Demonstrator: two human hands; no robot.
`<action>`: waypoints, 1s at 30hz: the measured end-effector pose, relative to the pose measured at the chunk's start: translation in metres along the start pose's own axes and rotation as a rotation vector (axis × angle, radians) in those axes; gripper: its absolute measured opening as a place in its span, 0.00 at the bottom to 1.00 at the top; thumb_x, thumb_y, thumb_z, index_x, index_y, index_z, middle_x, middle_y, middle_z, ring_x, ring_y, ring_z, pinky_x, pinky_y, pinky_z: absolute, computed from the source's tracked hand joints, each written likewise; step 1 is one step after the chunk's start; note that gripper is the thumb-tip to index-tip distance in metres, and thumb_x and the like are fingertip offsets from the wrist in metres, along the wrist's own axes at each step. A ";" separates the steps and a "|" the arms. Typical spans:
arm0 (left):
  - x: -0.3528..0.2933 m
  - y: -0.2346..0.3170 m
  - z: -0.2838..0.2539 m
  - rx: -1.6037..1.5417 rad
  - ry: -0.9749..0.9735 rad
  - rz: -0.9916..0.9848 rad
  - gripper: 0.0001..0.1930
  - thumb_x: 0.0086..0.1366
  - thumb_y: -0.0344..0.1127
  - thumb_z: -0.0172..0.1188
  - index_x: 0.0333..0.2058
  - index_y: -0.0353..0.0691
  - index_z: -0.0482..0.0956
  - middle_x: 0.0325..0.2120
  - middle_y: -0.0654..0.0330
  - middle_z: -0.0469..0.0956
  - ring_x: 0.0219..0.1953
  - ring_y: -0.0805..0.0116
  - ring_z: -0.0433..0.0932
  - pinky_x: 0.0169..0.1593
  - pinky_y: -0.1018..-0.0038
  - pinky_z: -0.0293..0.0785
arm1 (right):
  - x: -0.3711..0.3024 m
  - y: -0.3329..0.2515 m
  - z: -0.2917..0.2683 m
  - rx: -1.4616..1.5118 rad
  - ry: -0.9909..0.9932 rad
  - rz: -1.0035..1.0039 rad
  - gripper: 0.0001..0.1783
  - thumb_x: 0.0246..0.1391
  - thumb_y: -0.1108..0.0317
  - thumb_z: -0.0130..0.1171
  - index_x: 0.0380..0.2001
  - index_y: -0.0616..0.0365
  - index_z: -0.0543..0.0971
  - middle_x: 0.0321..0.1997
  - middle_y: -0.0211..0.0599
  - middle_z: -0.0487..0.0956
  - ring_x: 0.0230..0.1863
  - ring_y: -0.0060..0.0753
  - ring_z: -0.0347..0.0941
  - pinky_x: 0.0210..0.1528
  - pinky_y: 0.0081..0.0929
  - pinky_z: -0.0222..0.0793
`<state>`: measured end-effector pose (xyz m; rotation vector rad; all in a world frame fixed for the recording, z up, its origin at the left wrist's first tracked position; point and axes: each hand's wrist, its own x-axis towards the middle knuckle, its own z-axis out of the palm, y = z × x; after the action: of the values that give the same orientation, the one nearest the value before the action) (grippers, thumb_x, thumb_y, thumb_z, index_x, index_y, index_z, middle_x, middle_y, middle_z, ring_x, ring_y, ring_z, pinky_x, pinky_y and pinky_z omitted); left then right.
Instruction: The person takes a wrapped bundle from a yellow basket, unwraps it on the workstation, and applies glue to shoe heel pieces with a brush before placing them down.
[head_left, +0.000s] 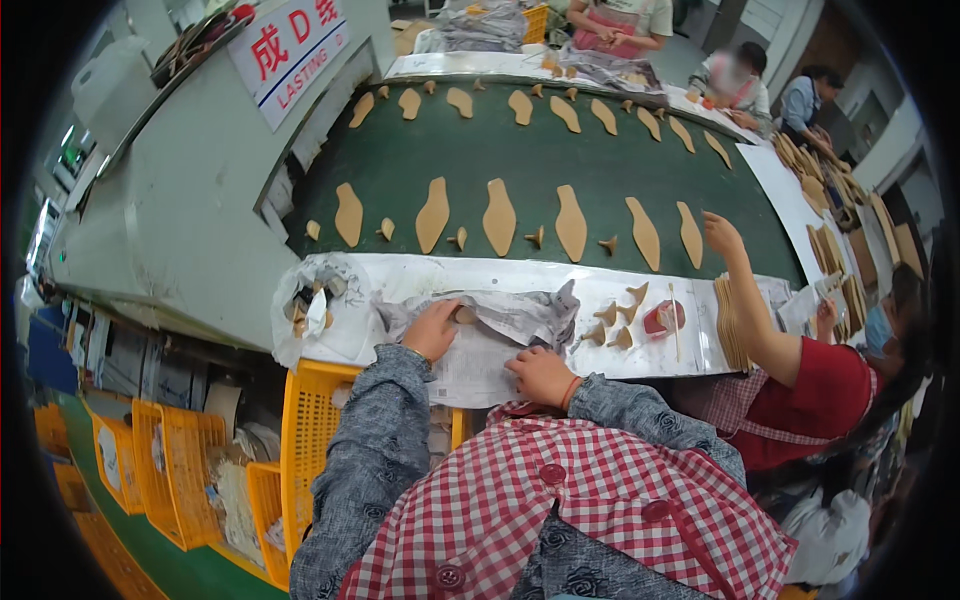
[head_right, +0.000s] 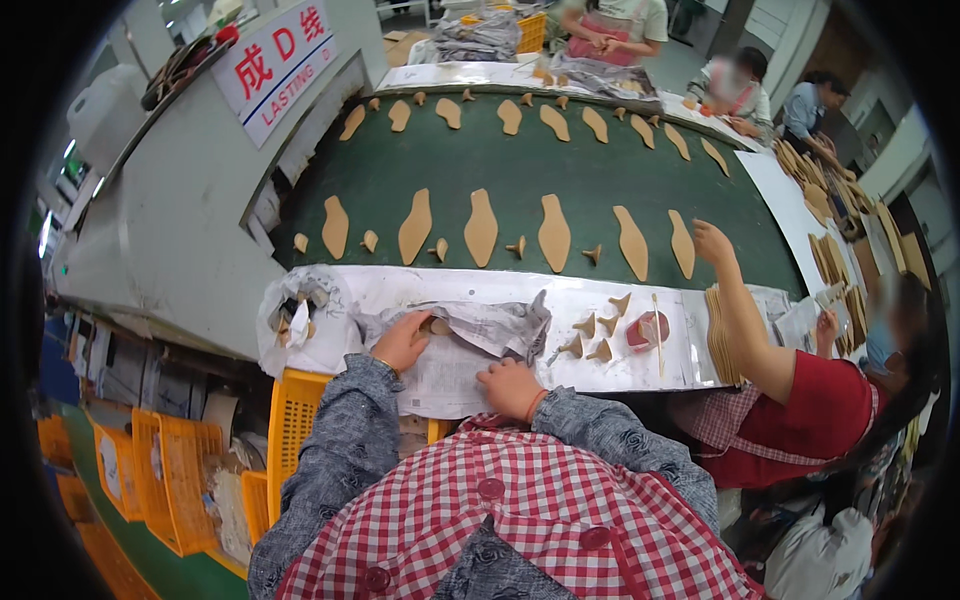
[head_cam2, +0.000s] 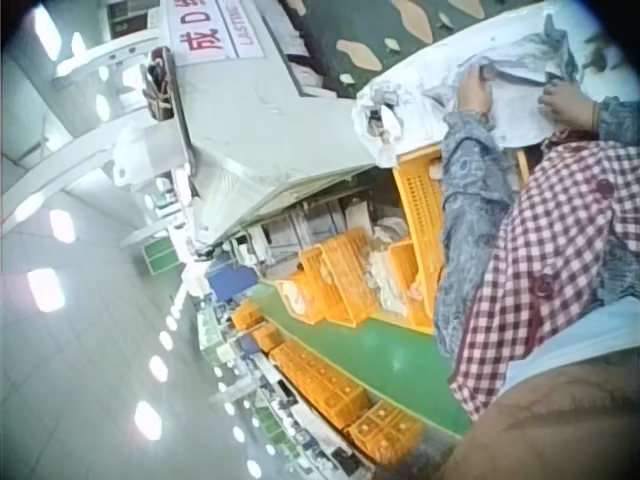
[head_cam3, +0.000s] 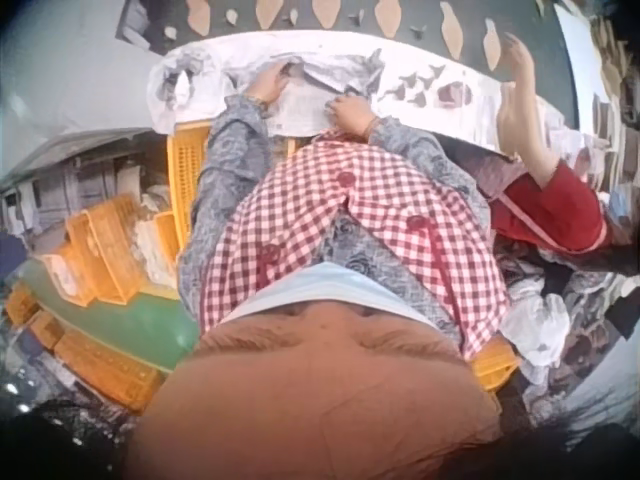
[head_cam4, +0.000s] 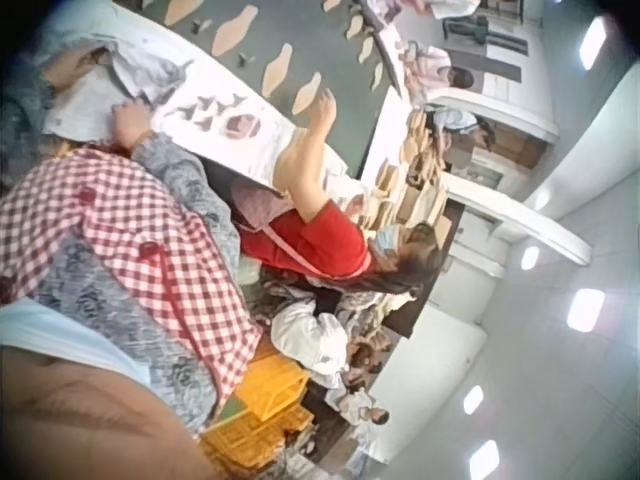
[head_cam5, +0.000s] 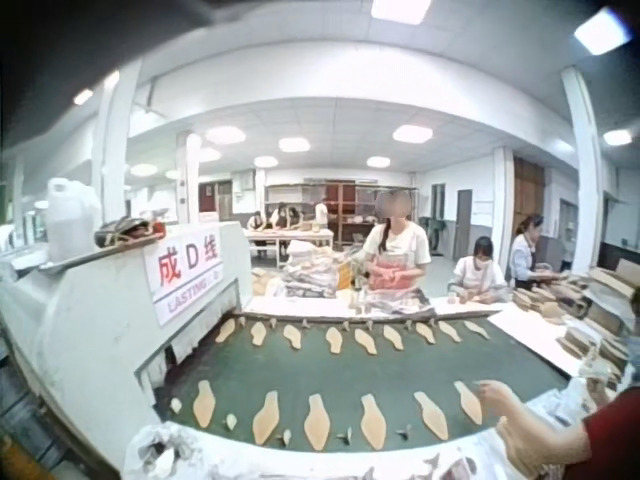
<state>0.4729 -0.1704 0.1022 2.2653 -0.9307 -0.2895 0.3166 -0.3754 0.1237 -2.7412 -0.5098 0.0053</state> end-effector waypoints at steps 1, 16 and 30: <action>0.005 -0.002 -0.003 0.034 0.068 0.076 0.25 0.51 0.33 0.53 0.50 0.39 0.64 0.48 0.50 0.66 0.48 0.50 0.66 0.51 0.64 0.64 | -0.005 0.005 0.001 -0.098 -0.055 0.103 0.13 0.40 0.67 0.53 0.34 0.53 0.75 0.33 0.37 0.73 0.37 0.43 0.70 0.37 0.40 0.67; 0.093 -0.082 -0.003 0.412 0.332 -0.156 0.20 0.45 0.33 0.57 0.42 0.44 0.75 0.48 0.54 0.68 0.53 0.55 0.62 0.56 0.57 0.56 | 0.014 0.066 -0.036 0.106 0.199 0.590 0.29 0.44 0.69 0.51 0.54 0.48 0.61 0.49 0.45 0.68 0.42 0.50 0.70 0.42 0.39 0.68; 0.095 -0.080 -0.065 0.617 0.438 -0.246 0.08 0.50 0.35 0.56 0.31 0.41 0.77 0.34 0.57 0.75 0.46 0.57 0.67 0.58 0.54 0.50 | 0.007 0.059 0.004 0.100 0.112 0.560 0.20 0.45 0.65 0.52 0.45 0.51 0.71 0.39 0.42 0.74 0.42 0.46 0.69 0.43 0.37 0.67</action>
<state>0.6130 -0.1613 0.1030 2.8389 -0.5510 0.4407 0.3431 -0.4229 0.1000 -2.6705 0.2888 0.0160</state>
